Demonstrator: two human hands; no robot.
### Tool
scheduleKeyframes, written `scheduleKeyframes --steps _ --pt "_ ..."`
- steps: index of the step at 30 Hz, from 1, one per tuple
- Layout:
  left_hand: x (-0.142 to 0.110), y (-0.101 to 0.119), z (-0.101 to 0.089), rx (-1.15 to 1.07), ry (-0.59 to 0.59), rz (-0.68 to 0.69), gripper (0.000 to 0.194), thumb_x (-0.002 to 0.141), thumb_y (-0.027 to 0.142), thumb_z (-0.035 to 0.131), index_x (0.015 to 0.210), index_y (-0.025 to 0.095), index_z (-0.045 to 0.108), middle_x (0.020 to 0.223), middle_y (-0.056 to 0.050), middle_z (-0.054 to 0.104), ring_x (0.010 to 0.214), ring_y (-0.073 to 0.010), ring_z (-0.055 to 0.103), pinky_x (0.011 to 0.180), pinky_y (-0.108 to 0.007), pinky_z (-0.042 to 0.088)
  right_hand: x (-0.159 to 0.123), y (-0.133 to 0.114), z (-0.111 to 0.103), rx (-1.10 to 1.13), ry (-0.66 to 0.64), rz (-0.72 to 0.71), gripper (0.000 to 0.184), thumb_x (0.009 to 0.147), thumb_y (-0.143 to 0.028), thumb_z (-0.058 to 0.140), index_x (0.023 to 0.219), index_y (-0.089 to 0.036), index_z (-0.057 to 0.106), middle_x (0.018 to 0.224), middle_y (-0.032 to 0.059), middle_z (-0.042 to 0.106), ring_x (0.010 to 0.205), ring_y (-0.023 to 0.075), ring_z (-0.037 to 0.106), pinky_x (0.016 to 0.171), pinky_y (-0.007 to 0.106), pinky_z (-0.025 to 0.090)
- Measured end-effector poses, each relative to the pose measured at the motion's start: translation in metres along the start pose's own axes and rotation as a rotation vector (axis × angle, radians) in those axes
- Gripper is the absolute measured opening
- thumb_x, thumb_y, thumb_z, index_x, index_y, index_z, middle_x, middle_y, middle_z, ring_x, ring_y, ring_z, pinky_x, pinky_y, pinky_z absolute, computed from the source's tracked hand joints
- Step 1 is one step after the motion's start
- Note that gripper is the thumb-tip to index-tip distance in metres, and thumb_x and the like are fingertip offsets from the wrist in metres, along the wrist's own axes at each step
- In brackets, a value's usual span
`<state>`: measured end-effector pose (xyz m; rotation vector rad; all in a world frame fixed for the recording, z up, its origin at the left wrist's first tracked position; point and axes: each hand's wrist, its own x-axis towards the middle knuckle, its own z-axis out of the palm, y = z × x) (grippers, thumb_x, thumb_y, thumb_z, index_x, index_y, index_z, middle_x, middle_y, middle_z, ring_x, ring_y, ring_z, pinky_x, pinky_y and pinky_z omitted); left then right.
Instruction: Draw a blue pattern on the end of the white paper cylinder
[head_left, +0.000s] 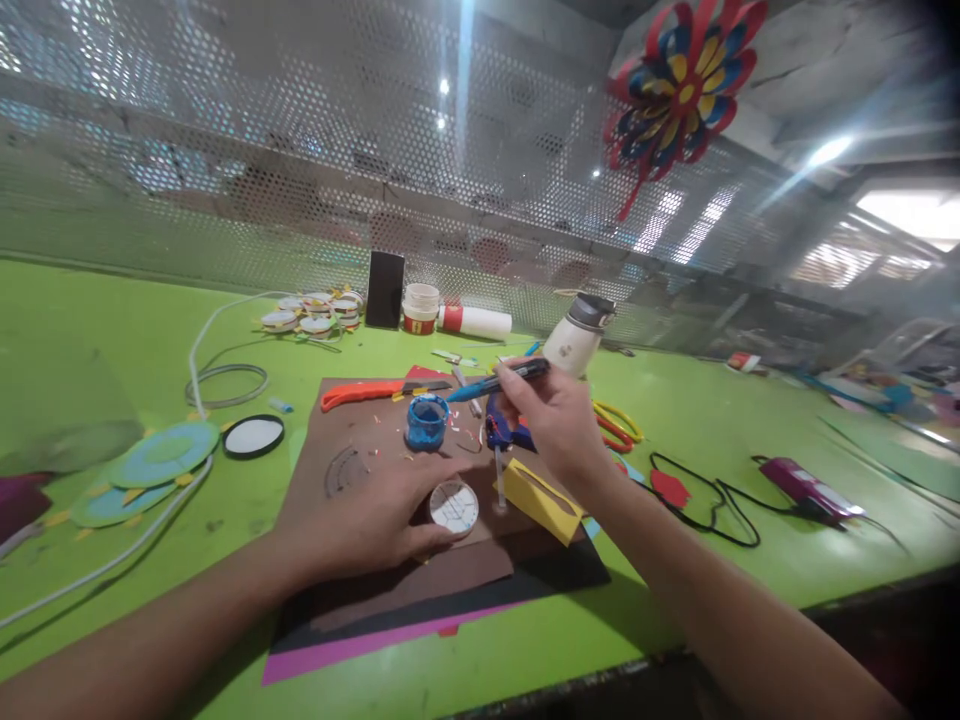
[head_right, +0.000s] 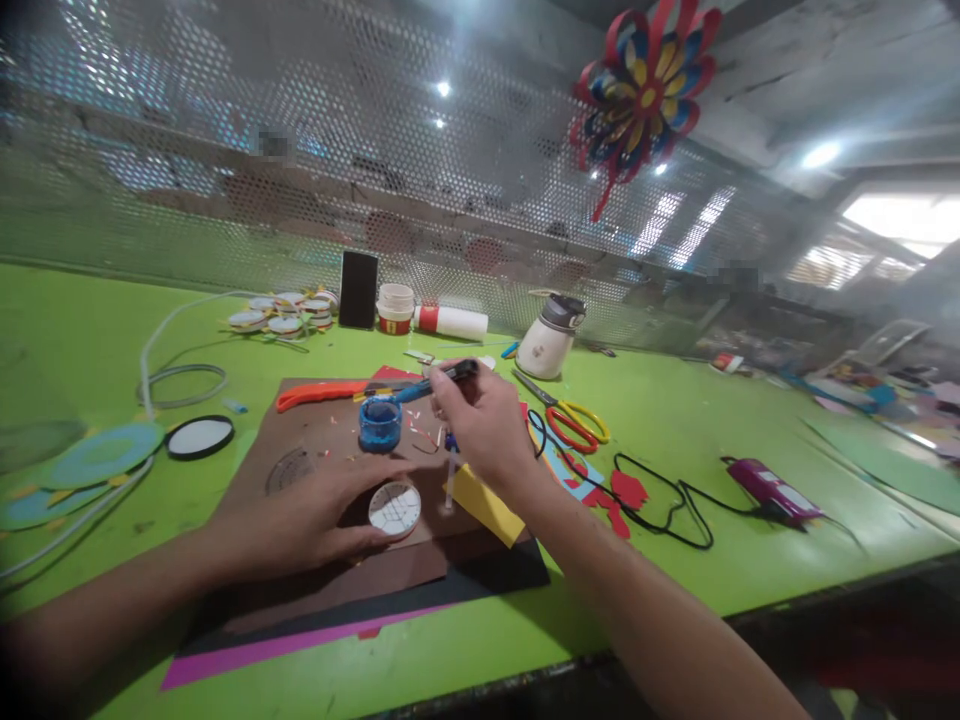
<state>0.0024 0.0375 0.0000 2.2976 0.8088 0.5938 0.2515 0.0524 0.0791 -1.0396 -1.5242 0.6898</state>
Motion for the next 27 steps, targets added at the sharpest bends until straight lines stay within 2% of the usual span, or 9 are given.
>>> scheduleKeyframes --steps 2,4,7,11,15,17,20,22,27 --pt "0.0 -0.001 -0.001 0.008 0.005 -0.011 0.067 0.103 0.033 0.092 0.169 0.037 0.08 0.174 -0.01 0.089 0.161 -0.0455 0.083 0.14 -0.061 0.065 -0.007 -0.004 -0.007 0.171 0.072 0.059 0.05 0.095 -0.068 0.106 0.097 -0.026 0.079 0.07 -0.0033 0.074 0.059 0.0167 0.064 0.055 0.03 0.055" --pt "-0.001 -0.005 -0.001 0.022 0.008 -0.064 0.066 0.102 0.038 0.094 0.167 0.034 0.081 0.173 -0.013 0.089 0.158 -0.0475 0.085 0.135 -0.062 0.068 -0.014 -0.008 -0.012 0.283 0.107 0.134 0.058 0.087 -0.07 0.112 0.092 -0.026 0.076 0.066 -0.004 0.071 0.055 0.0159 0.062 0.051 0.029 0.054" --pt "-0.002 -0.009 -0.001 0.023 -0.003 -0.132 0.069 0.103 0.048 0.094 0.168 0.028 0.082 0.173 -0.019 0.088 0.156 -0.0502 0.085 0.133 -0.066 0.068 -0.021 -0.011 -0.017 0.354 0.083 0.249 0.063 0.082 -0.071 0.116 0.084 -0.025 0.073 0.064 -0.0031 0.071 0.054 0.0142 0.061 0.05 0.027 0.054" --pt "-0.002 -0.007 -0.005 -0.043 -0.002 -0.161 0.077 0.098 0.049 0.095 0.17 0.029 0.081 0.17 -0.016 0.09 0.156 -0.0469 0.084 0.136 -0.062 0.065 -0.028 -0.009 -0.019 0.408 0.078 0.388 0.07 0.075 -0.075 0.117 0.074 -0.025 0.068 0.06 -0.0034 0.068 0.05 0.0105 0.055 0.046 0.023 0.048" --pt "-0.001 -0.003 -0.009 -0.097 -0.027 -0.192 0.063 0.096 0.054 0.094 0.152 0.025 0.087 0.155 -0.015 0.096 0.141 -0.0452 0.088 0.125 -0.059 0.069 -0.034 -0.003 -0.019 0.423 0.007 0.496 0.067 0.078 -0.072 0.115 0.075 -0.026 0.067 0.058 -0.0044 0.067 0.047 0.0107 0.054 0.044 0.023 0.047" --pt "-0.001 -0.003 -0.011 -0.111 -0.023 -0.204 0.067 0.094 0.056 0.094 0.154 0.026 0.087 0.156 -0.014 0.095 0.14 -0.0452 0.088 0.124 -0.06 0.068 -0.037 0.003 -0.02 0.42 -0.029 0.517 0.066 0.076 -0.072 0.115 0.074 -0.027 0.067 0.057 -0.0042 0.067 0.046 0.011 0.054 0.043 0.023 0.047" --pt "-0.002 -0.002 -0.012 -0.111 -0.011 -0.222 0.086 0.093 0.058 0.097 0.172 0.03 0.081 0.171 -0.013 0.09 0.153 -0.0479 0.084 0.132 -0.063 0.065 -0.041 0.015 -0.023 0.4 -0.058 0.51 0.068 0.078 -0.076 0.113 0.071 -0.028 0.066 0.056 -0.0034 0.066 0.045 0.0111 0.05 0.041 0.025 0.046" --pt "-0.003 -0.002 -0.013 -0.114 -0.02 -0.229 0.093 0.094 0.062 0.097 0.18 0.032 0.077 0.171 -0.013 0.09 0.153 -0.0486 0.084 0.131 -0.063 0.067 -0.044 0.022 -0.024 0.385 -0.071 0.493 0.071 0.081 -0.081 0.11 0.069 -0.029 0.064 0.055 -0.0029 0.066 0.044 0.0115 0.049 0.04 0.026 0.045" --pt "-0.008 -0.001 -0.015 -0.131 -0.003 -0.225 0.088 0.094 0.061 0.1 0.175 0.031 0.081 0.173 -0.013 0.089 0.158 -0.0479 0.082 0.142 -0.064 0.063 -0.05 0.023 -0.027 0.385 -0.083 0.485 0.074 0.085 -0.08 0.111 0.066 -0.03 0.06 0.055 -0.0031 0.064 0.045 0.0122 0.051 0.041 0.026 0.048"
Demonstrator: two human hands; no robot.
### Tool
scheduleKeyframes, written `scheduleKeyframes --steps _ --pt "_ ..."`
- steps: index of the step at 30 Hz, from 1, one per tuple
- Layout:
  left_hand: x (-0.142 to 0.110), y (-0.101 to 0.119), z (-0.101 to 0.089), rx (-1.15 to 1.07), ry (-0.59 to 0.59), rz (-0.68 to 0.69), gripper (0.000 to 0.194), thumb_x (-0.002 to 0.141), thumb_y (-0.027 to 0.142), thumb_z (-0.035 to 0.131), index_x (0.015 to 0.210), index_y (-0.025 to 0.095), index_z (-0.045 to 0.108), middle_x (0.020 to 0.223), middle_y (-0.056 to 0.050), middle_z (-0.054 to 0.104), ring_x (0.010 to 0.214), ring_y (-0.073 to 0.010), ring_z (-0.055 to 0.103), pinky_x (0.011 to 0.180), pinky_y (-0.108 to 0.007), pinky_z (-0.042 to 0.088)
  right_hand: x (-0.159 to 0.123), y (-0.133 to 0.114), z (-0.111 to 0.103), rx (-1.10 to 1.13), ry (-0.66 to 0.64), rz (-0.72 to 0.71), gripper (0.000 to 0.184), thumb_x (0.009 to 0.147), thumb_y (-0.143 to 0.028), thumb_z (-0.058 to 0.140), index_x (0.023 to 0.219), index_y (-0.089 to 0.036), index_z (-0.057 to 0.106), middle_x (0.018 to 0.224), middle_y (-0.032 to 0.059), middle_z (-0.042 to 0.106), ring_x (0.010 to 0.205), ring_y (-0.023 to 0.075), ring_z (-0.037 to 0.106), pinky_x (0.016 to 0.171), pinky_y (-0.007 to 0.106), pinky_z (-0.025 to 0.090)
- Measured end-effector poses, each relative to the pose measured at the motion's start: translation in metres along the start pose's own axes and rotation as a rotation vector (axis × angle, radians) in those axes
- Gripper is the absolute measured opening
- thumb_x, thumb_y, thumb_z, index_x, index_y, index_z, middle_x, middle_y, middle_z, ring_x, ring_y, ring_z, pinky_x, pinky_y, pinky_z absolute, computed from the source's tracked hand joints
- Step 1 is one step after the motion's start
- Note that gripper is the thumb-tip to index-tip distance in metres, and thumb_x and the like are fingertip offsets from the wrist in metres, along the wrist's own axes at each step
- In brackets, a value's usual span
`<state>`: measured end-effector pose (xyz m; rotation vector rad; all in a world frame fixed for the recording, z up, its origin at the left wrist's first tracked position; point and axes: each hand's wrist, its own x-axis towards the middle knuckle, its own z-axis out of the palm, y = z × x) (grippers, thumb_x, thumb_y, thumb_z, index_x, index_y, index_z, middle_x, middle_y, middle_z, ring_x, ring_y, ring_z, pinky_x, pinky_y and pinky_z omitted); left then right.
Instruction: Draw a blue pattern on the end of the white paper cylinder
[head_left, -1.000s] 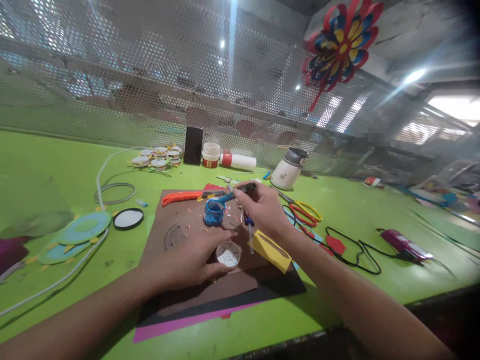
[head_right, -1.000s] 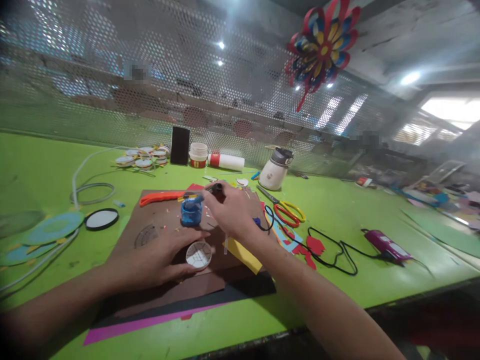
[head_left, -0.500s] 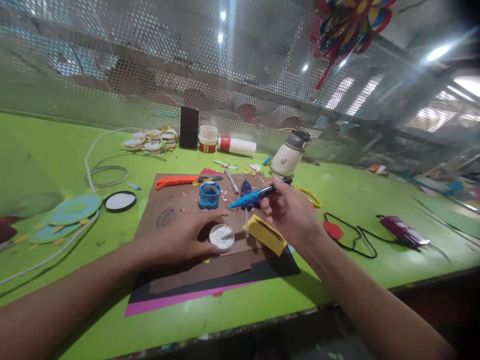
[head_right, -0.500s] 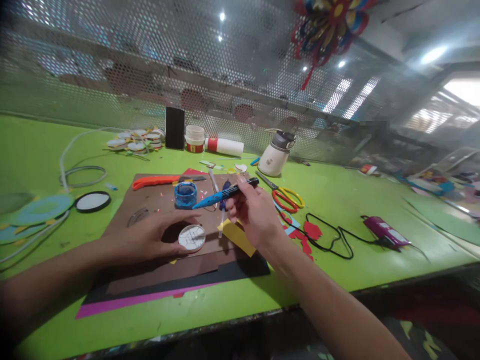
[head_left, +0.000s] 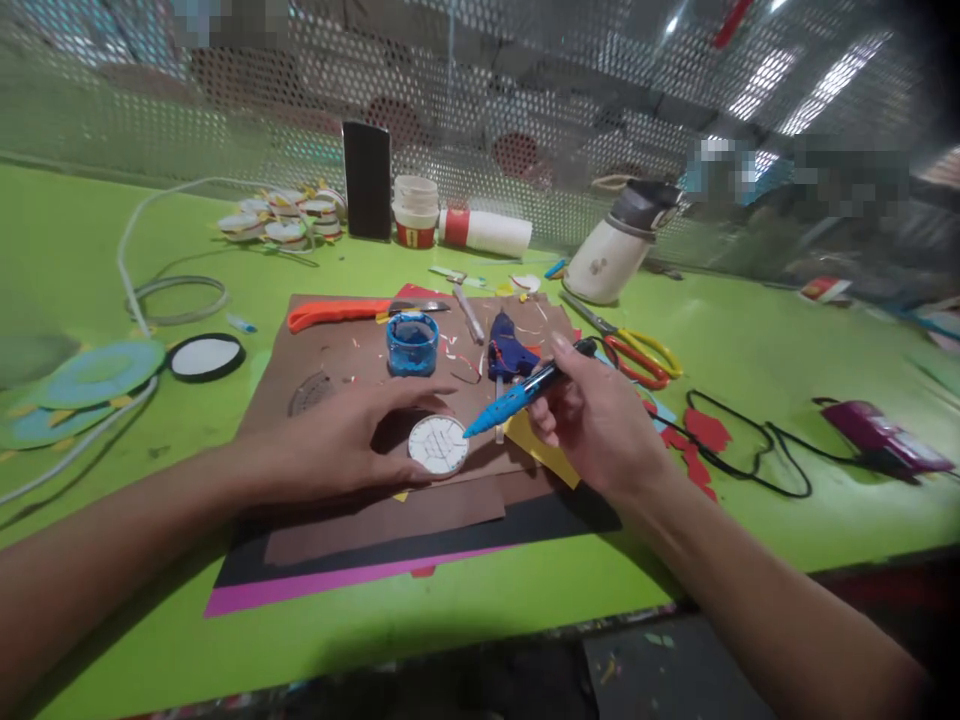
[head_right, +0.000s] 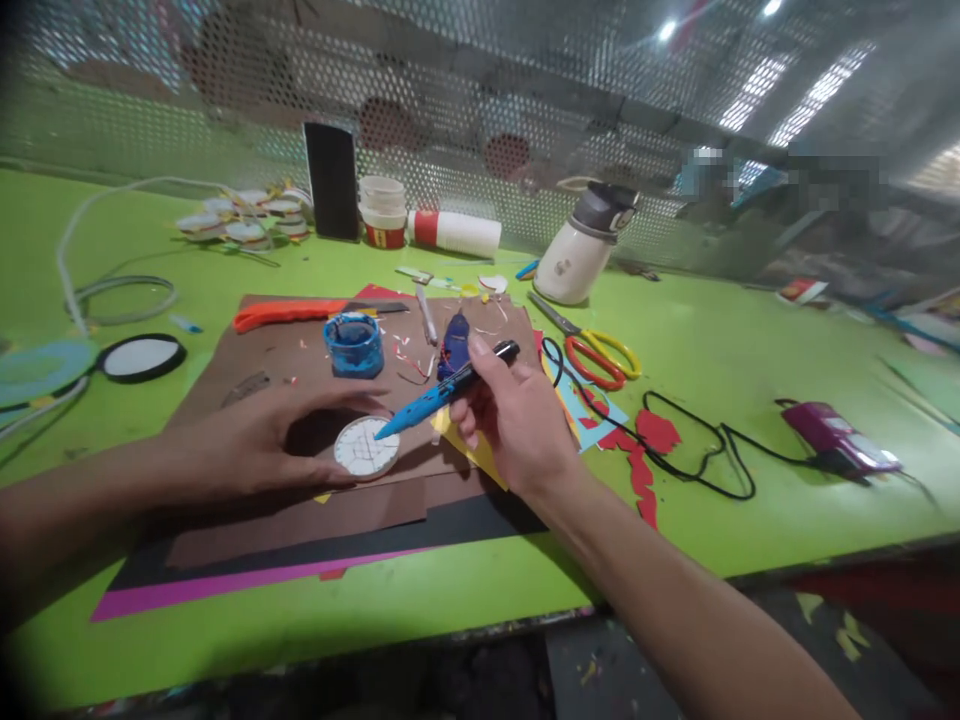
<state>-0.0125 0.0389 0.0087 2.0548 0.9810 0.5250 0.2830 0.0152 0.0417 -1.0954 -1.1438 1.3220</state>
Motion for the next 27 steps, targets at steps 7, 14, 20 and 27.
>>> scheduleKeyframes --steps 7,14,20,27 --pt "-0.007 0.003 -0.003 -0.004 -0.01 -0.07 0.093 0.091 0.064 0.103 0.177 0.035 0.082 0.175 -0.014 0.088 0.157 -0.0504 0.082 0.148 -0.071 0.056 -0.011 -0.012 0.003 0.005 0.011 -0.019 0.059 0.084 -0.071 0.118 0.083 -0.026 0.08 0.06 -0.0053 0.069 0.048 0.0127 0.058 0.045 0.026 0.052" --pt "-0.008 0.0 -0.005 -0.02 -0.029 -0.064 0.103 0.095 0.061 0.103 0.19 0.038 0.071 0.176 -0.012 0.088 0.162 -0.0504 0.082 0.146 -0.068 0.06 -0.018 -0.013 0.003 0.059 -0.028 -0.052 0.039 0.09 -0.054 0.117 0.088 -0.026 0.09 0.063 -0.0038 0.074 0.051 0.0136 0.064 0.047 0.026 0.056" --pt "-0.007 0.008 -0.007 -0.071 -0.077 -0.021 0.095 0.099 0.053 0.1 0.188 0.036 0.073 0.185 -0.012 0.082 0.165 -0.0483 0.08 0.147 -0.062 0.06 -0.028 -0.017 0.01 0.158 -0.001 -0.018 0.043 0.075 -0.041 0.128 0.089 -0.024 0.091 0.067 -0.0031 0.077 0.059 0.0137 0.069 0.051 0.021 0.06" --pt "-0.006 0.007 -0.002 -0.092 -0.059 -0.076 0.101 0.095 0.057 0.1 0.189 0.035 0.07 0.174 -0.012 0.089 0.159 -0.0483 0.083 0.143 -0.064 0.062 -0.03 -0.005 0.007 0.092 -0.045 0.006 0.038 0.086 -0.04 0.124 0.093 -0.025 0.089 0.068 -0.0034 0.079 0.055 0.0137 0.069 0.049 0.021 0.058"
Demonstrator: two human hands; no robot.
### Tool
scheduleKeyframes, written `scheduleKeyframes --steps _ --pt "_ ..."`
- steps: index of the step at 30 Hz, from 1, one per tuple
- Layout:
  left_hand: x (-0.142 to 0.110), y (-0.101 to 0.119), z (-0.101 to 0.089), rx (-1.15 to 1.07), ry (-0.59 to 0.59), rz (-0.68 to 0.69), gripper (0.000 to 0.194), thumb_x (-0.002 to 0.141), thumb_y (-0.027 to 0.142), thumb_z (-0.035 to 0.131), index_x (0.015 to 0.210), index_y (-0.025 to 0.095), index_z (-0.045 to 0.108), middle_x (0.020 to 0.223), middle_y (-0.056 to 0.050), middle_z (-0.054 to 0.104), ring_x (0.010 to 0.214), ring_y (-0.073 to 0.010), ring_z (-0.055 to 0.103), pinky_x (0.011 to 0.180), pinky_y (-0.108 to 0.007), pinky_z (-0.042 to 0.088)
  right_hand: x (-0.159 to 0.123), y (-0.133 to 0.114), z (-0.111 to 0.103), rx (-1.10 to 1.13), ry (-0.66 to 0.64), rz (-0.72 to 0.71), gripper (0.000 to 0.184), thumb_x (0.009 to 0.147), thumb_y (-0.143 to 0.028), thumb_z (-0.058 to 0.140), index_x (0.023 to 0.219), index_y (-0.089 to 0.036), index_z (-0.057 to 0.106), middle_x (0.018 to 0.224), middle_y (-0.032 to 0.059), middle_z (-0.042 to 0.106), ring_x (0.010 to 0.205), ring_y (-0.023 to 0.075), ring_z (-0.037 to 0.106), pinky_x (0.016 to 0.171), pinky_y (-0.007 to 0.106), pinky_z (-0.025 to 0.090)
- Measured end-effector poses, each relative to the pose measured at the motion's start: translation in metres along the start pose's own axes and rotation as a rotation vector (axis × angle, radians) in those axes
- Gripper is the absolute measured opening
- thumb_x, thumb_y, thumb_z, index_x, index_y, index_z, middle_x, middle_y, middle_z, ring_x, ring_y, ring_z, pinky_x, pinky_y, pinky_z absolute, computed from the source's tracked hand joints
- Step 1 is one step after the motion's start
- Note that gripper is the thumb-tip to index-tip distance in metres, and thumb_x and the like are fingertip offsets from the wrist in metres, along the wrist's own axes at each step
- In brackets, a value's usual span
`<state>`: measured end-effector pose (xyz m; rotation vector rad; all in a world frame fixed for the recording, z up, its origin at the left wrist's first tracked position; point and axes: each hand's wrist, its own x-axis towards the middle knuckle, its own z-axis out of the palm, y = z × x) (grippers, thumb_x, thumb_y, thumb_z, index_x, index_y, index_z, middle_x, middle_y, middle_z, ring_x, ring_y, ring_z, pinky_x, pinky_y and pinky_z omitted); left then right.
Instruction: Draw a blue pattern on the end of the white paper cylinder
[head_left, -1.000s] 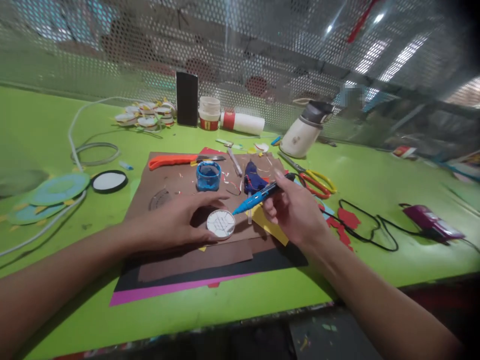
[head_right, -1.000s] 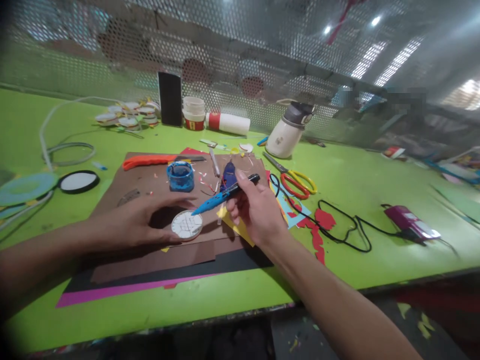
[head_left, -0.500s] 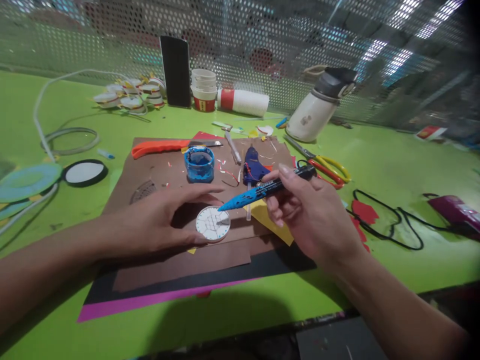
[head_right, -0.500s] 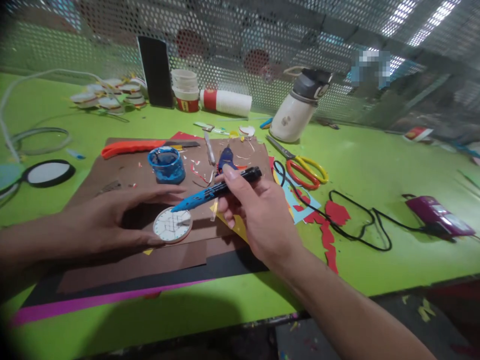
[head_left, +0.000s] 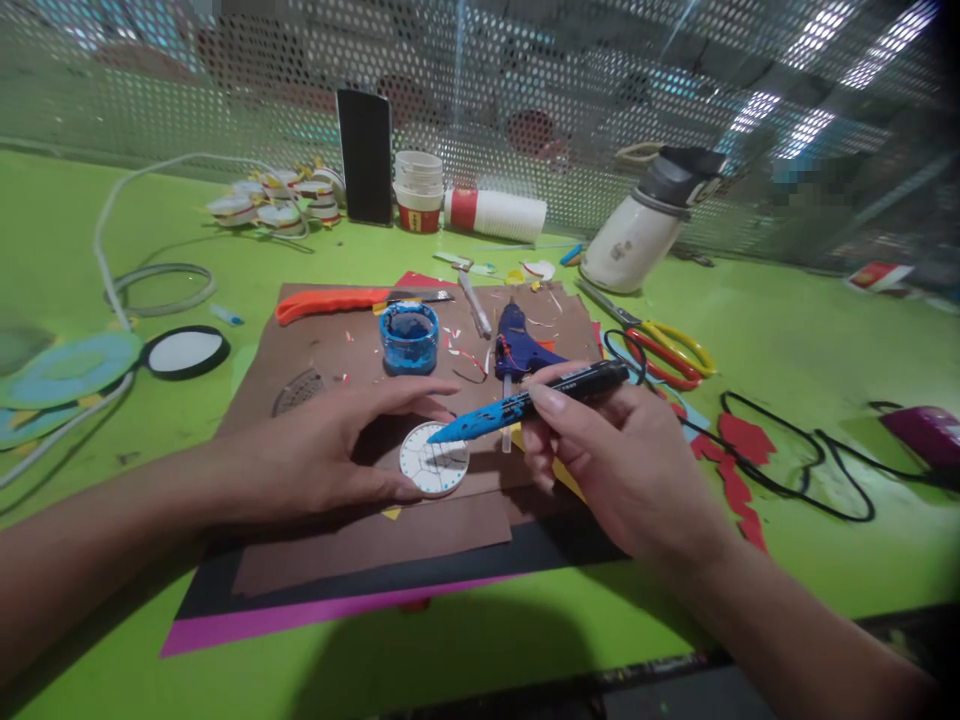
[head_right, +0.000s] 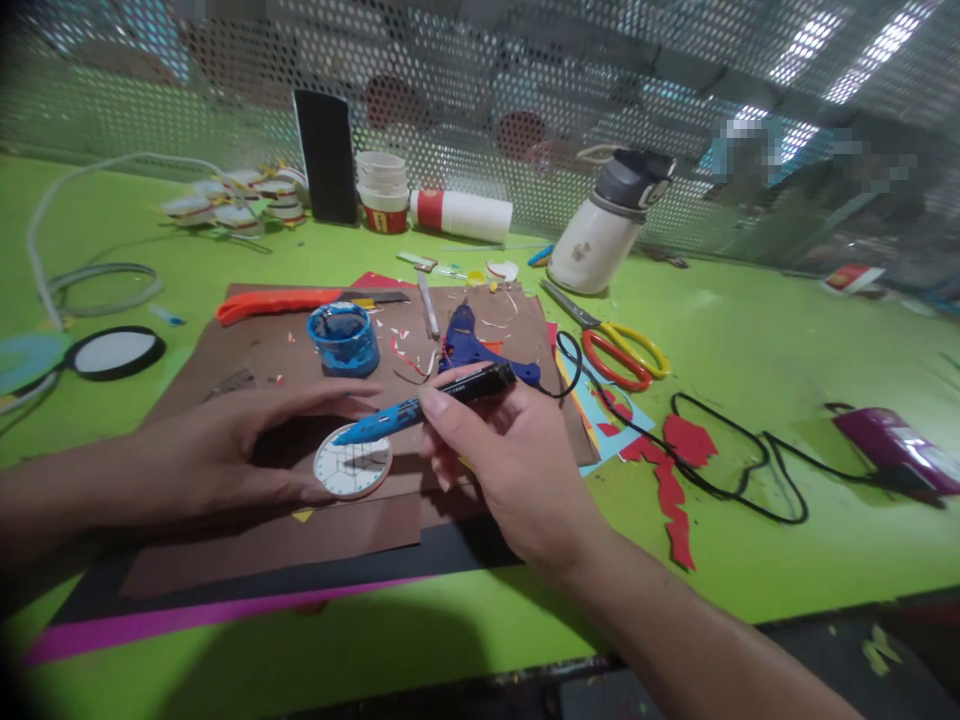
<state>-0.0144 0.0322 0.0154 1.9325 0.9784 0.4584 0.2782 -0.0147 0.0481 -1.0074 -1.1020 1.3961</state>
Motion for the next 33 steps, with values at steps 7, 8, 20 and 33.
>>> scheduleKeyframes --steps 7,8,20,33 --pt "0.0 0.0 -0.002 0.041 0.02 0.02 0.104 0.094 0.057 0.099 0.191 0.035 0.069 0.175 -0.013 0.088 0.159 -0.0485 0.082 0.145 -0.066 0.059 0.0 0.004 0.003 -0.104 0.0 -0.078 0.038 0.096 -0.045 0.117 0.093 -0.028 0.083 0.072 -0.0019 0.084 0.056 0.0151 0.072 0.052 0.024 0.062" --pt "0.0 0.0 -0.002 0.046 0.022 0.025 0.105 0.093 0.057 0.1 0.191 0.035 0.069 0.174 -0.013 0.089 0.159 -0.0486 0.082 0.146 -0.065 0.059 0.0 0.004 0.003 -0.119 0.008 -0.098 0.038 0.096 -0.044 0.117 0.094 -0.028 0.082 0.072 -0.0019 0.084 0.056 0.0152 0.071 0.052 0.024 0.062" --pt "0.005 -0.009 0.008 0.05 0.06 0.044 0.107 0.092 0.059 0.103 0.191 0.036 0.069 0.175 -0.011 0.088 0.158 -0.047 0.081 0.149 -0.064 0.056 0.0 0.005 0.006 -0.174 0.047 -0.157 0.04 0.094 -0.049 0.117 0.099 -0.026 0.084 0.07 -0.0026 0.08 0.055 0.0144 0.07 0.049 0.023 0.059" --pt "0.004 -0.002 0.006 -0.007 0.02 0.057 0.103 0.096 0.057 0.1 0.191 0.036 0.064 0.163 -0.01 0.092 0.148 -0.0427 0.087 0.135 -0.056 0.066 -0.009 0.031 0.002 -0.323 0.03 -0.145 0.03 0.108 -0.055 0.103 0.108 -0.026 0.095 0.073 -0.0003 0.082 0.056 0.0177 0.076 0.048 0.024 0.064"
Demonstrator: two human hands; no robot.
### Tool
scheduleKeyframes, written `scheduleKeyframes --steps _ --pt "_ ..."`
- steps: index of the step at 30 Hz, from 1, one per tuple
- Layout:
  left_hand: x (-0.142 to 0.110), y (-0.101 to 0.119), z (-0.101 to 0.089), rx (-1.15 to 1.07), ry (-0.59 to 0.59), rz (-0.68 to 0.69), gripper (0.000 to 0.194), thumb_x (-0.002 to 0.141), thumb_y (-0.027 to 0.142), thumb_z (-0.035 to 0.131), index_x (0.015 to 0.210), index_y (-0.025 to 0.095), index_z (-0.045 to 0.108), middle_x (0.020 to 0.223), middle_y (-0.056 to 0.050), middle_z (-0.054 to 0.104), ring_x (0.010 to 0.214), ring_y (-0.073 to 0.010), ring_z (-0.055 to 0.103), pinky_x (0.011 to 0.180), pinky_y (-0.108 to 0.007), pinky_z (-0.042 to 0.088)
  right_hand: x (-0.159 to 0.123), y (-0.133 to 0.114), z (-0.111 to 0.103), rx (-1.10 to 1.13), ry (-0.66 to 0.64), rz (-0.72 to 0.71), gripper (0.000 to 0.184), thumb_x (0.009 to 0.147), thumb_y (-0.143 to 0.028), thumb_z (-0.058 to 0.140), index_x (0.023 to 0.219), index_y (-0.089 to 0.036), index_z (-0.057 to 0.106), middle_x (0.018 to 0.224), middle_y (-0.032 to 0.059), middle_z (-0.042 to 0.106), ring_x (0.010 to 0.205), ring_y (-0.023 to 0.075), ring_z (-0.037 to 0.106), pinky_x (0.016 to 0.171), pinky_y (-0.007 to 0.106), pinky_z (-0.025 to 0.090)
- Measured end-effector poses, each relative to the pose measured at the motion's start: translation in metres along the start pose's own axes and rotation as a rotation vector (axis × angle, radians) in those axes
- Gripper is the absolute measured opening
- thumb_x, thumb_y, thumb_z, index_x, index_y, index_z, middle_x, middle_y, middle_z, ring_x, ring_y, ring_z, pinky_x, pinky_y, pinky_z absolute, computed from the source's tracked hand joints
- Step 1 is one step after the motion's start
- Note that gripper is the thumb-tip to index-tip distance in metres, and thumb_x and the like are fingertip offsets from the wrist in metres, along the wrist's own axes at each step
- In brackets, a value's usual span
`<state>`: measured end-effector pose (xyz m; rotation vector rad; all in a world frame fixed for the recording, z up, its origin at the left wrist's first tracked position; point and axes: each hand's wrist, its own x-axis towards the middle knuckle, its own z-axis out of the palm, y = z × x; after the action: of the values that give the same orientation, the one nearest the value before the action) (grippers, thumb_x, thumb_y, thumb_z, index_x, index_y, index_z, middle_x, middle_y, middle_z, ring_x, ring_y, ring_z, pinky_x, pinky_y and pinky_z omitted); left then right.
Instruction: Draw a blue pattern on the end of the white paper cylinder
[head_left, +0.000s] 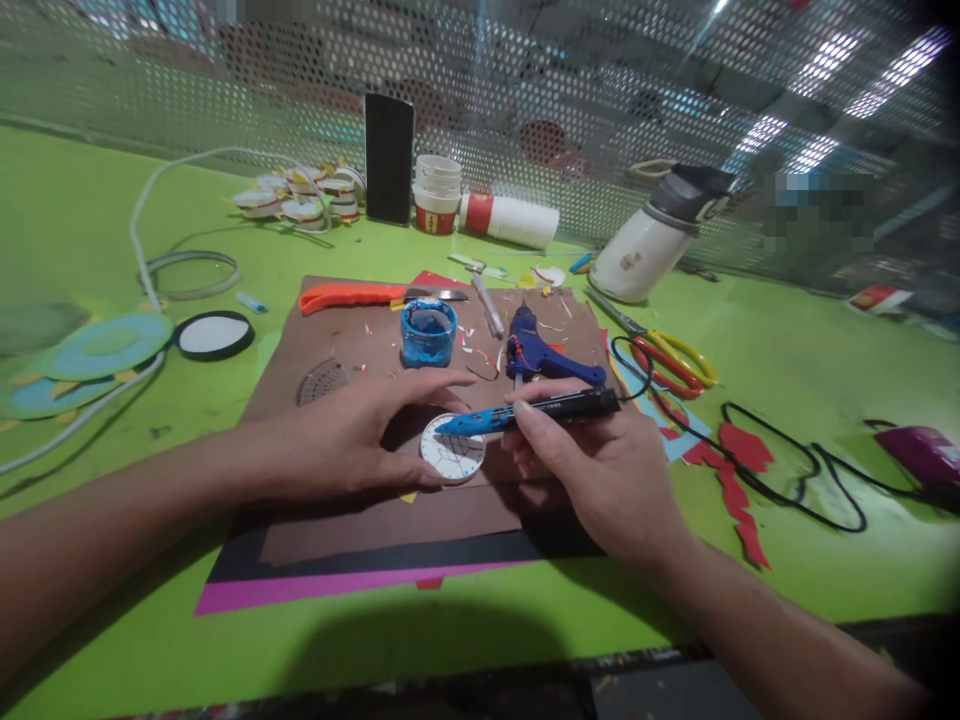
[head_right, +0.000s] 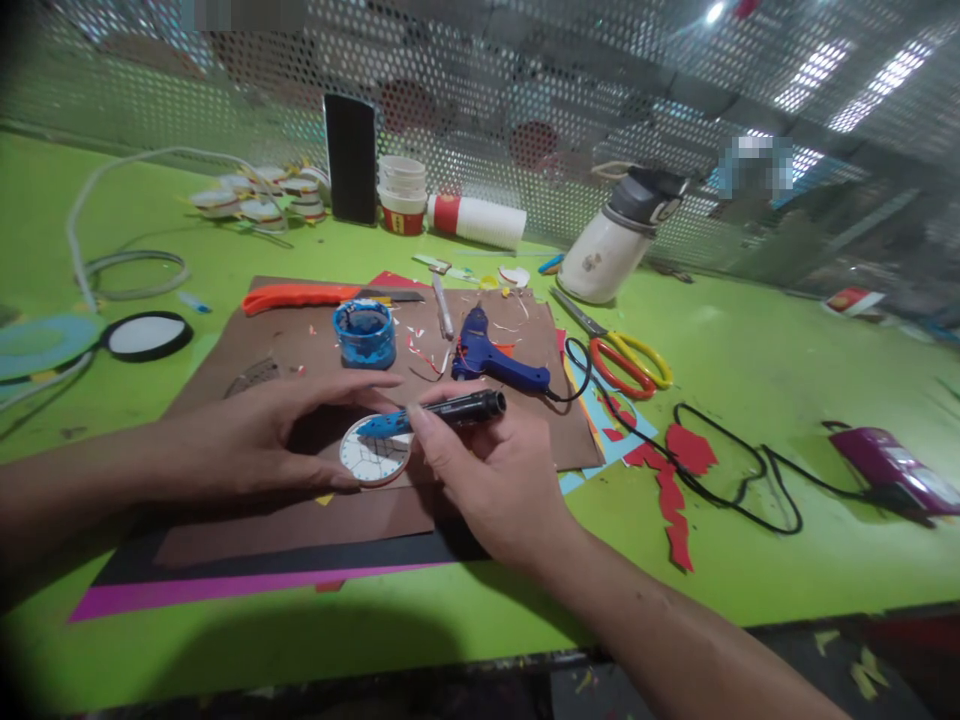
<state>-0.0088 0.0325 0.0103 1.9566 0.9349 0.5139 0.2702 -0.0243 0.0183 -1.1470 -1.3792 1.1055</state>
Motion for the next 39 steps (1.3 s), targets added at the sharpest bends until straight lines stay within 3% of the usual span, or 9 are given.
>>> scheduleKeyframes --steps 7,12,18,31,39 --pt "0.0 0.0 -0.001 0.014 0.003 0.022 0.1 0.097 0.056 0.098 0.189 0.034 0.068 0.162 -0.012 0.094 0.146 -0.0441 0.088 0.131 -0.058 0.068 0.002 -0.001 -0.003 0.012 -0.055 0.046 0.045 0.103 -0.068 0.109 0.108 -0.027 0.093 0.072 -0.0002 0.08 0.057 0.02 0.076 0.047 0.026 0.063" --pt "0.0 0.0 0.0 0.019 0.011 0.059 0.095 0.1 0.052 0.096 0.189 0.033 0.069 0.161 -0.011 0.095 0.144 -0.0419 0.09 0.13 -0.056 0.069 0.002 -0.003 -0.002 -0.02 -0.077 0.016 0.053 0.106 -0.079 0.103 0.105 -0.026 0.094 0.076 0.0018 0.08 0.061 0.02 0.075 0.048 0.027 0.061" --pt "0.0 0.001 -0.001 0.001 0.005 0.08 0.09 0.102 0.052 0.096 0.186 0.032 0.071 0.164 -0.011 0.094 0.145 -0.0403 0.089 0.13 -0.052 0.07 0.004 -0.001 -0.002 -0.017 -0.062 -0.021 0.045 0.101 -0.067 0.112 0.11 -0.026 0.095 0.074 -0.002 0.077 0.06 0.0177 0.071 0.057 0.029 0.067" --pt "0.002 0.003 -0.002 0.014 -0.017 0.093 0.086 0.105 0.054 0.095 0.185 0.032 0.072 0.162 -0.011 0.094 0.148 -0.0411 0.089 0.131 -0.051 0.069 0.005 0.003 -0.003 -0.018 -0.071 -0.042 0.039 0.103 -0.062 0.111 0.111 -0.027 0.097 0.074 -0.0021 0.078 0.06 0.0183 0.071 0.059 0.031 0.069" --pt "0.0 0.0 -0.001 -0.001 0.003 0.108 0.087 0.103 0.05 0.097 0.184 0.032 0.073 0.161 -0.011 0.094 0.144 -0.04 0.089 0.13 -0.052 0.07 0.008 -0.008 0.001 -0.059 -0.054 -0.053 0.048 0.098 -0.07 0.112 0.103 -0.027 0.091 0.076 0.0002 0.079 0.079 0.0273 0.088 0.073 0.039 0.08"
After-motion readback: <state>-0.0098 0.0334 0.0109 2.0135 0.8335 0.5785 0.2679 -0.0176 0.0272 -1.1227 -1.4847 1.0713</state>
